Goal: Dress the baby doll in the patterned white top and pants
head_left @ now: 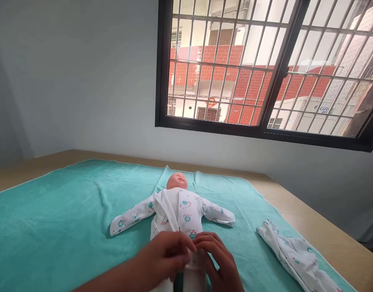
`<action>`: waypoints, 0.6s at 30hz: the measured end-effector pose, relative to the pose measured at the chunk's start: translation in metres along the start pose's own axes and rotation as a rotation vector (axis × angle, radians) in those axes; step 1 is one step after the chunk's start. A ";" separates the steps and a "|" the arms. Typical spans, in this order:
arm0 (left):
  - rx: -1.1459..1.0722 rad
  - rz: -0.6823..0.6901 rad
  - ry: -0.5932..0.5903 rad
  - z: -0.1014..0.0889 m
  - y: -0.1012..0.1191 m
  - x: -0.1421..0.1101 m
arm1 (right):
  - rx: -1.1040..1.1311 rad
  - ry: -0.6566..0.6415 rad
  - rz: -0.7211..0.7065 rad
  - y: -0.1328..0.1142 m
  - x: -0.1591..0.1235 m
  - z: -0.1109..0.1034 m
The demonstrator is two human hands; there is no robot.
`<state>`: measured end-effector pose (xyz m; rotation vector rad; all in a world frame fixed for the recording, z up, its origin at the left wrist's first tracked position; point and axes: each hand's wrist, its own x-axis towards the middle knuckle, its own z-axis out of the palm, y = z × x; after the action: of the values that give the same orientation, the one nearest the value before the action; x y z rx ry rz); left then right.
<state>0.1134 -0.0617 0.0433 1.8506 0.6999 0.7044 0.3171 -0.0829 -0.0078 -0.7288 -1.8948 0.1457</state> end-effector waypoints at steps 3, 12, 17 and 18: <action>-0.107 -0.070 0.247 -0.033 -0.009 0.011 | 0.004 -0.032 0.003 0.001 -0.001 0.002; 0.188 -0.285 0.661 -0.114 -0.078 0.063 | -0.126 0.014 0.264 -0.002 0.062 -0.006; 0.076 -0.291 0.619 -0.106 -0.066 0.084 | -0.481 -0.236 0.662 0.030 0.128 0.032; 0.061 -0.266 0.627 -0.103 -0.061 0.088 | -0.521 -0.267 0.688 0.038 0.136 0.041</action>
<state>0.0869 0.0840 0.0352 1.5416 1.3534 1.1047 0.2616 0.0308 0.0662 -1.7807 -1.8683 0.1871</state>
